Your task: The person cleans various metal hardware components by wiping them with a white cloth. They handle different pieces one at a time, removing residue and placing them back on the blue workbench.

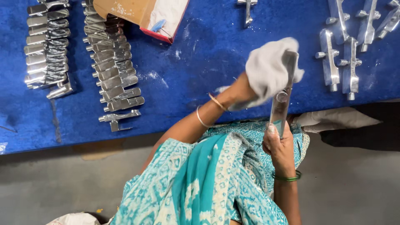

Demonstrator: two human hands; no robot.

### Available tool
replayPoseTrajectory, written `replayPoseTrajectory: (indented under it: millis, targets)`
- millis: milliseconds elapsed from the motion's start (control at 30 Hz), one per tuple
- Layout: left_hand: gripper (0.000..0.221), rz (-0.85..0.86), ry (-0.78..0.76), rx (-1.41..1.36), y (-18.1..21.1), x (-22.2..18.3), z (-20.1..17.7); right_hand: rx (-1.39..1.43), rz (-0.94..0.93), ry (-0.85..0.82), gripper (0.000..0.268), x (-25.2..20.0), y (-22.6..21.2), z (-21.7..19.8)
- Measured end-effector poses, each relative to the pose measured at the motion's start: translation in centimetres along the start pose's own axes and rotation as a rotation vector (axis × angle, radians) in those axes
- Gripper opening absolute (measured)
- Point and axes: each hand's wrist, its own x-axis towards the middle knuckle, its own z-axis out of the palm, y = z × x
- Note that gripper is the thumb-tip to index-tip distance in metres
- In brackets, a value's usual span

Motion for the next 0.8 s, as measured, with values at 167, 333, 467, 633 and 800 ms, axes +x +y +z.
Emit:
replayPoseTrajectory:
  millis: [167,333,467,633,800]
  targets:
    - [0.037,0.116,0.225,0.144,-0.1,0.4,1.1,-0.057,0.012,0.008,0.015,0.1,0.2,0.7]
    - [0.039,0.147,0.369,0.084,0.5,3.1,0.0,-0.056,-0.018,-0.004,0.015,-0.1,0.3,1.5]
    - [0.041,0.061,0.150,0.025,0.0,1.2,0.2,-0.004,-0.001,0.000,0.019,-0.2,-0.4,0.5]
    - [0.044,0.071,0.083,0.135,-2.0,0.3,-0.4,-0.003,0.030,-0.021,0.015,0.0,-0.5,0.4]
    - [0.046,-0.009,0.241,0.130,-5.3,3.8,-5.4,-0.047,0.095,-0.011,0.024,0.7,0.3,0.5]
